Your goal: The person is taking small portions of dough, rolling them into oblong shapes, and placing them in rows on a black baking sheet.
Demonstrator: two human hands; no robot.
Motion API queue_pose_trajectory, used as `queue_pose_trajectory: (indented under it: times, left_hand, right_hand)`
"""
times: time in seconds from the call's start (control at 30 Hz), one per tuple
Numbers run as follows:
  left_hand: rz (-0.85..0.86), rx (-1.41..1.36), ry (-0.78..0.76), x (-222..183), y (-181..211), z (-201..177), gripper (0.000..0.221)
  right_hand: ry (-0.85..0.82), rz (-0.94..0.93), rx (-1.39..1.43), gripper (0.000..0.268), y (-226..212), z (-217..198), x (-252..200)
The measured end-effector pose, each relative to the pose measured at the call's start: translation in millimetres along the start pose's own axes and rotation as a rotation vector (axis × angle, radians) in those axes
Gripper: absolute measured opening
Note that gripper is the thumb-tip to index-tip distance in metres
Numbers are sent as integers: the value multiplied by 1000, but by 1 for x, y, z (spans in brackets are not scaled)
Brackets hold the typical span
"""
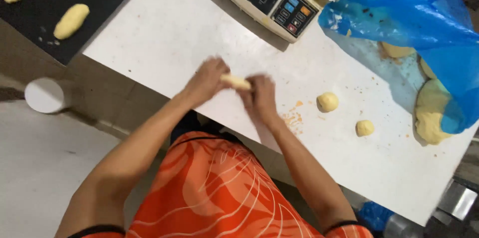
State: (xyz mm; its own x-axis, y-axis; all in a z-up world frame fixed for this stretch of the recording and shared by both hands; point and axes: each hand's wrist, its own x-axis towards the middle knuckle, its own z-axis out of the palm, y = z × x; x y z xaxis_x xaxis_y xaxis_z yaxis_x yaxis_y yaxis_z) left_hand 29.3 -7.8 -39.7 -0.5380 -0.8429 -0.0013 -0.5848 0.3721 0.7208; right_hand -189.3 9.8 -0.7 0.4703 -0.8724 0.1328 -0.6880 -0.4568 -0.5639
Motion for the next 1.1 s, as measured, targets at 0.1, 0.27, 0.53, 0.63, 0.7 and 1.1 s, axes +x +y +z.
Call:
queue_pose_trajectory:
  times: [0.1, 0.27, 0.53, 0.63, 0.7, 1.1]
  left_hand:
    - [82, 182, 39, 5, 5, -23, 55]
    - [257, 546, 387, -11, 44, -30, 62]
    - [-19, 376, 47, -38, 58, -27, 78]
    - [-44, 400, 0, -44, 70, -34, 77]
    - [-47, 309, -42, -34, 45, -26, 75]
    - [-52, 207, -107, 23, 22, -24, 57]
  right_hand:
    - [-4, 35, -52, 45, -11, -18, 9]
    - [332, 57, -85, 62, -53, -30, 11]
    - [-146, 119, -250, 78, -59, -3, -19]
    - [-74, 3, -177, 73, -44, -3, -36]
    - [-112, -4, -128, 71, -22, -4, -27]
    - [-161, 62, 42, 48, 34, 5, 6]
